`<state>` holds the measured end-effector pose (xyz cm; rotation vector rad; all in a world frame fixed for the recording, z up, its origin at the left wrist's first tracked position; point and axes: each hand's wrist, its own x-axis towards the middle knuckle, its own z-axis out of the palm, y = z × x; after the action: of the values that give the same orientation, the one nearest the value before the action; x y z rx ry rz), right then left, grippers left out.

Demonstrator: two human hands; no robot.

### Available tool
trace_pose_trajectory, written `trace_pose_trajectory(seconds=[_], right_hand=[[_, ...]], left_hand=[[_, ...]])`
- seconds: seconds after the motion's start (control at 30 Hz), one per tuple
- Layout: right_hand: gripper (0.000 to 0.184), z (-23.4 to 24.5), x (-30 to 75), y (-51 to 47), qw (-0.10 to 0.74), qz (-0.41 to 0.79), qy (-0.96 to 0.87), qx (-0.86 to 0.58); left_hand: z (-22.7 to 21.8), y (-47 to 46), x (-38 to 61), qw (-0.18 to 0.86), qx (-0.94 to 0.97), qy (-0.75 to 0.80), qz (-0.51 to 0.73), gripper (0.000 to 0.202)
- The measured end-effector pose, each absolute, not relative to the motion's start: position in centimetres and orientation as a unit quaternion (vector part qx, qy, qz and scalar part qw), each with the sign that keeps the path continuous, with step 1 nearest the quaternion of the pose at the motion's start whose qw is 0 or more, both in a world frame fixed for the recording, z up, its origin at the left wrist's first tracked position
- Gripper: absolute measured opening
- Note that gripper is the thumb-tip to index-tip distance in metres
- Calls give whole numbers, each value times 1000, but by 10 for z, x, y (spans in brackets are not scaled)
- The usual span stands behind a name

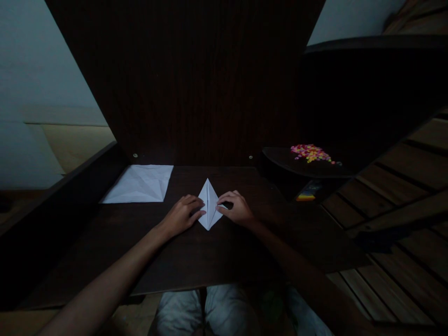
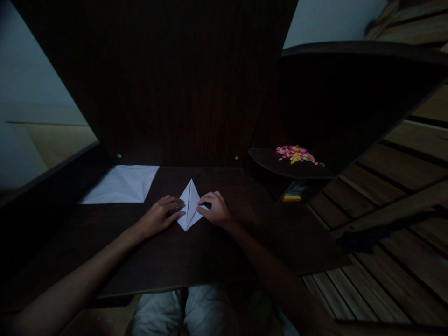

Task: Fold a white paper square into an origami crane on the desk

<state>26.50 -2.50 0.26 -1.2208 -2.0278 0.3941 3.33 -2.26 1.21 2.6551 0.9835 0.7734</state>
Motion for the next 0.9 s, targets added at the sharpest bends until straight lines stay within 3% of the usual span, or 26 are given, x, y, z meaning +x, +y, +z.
trace_pose_trajectory(seconds=[0.5, 0.73, 0.9], right_hand=[[38, -6, 256, -30, 302, 137, -800, -500], [30, -5, 257, -28, 361, 194, -773, -484], [19, -10, 257, -21, 437, 309, -713, -453]], left_hand=[[3, -19, 33, 76, 915, 332, 215, 40], [2, -20, 34, 109, 907, 339, 223, 45], [7, -25, 36, 150, 893, 350, 241, 53]])
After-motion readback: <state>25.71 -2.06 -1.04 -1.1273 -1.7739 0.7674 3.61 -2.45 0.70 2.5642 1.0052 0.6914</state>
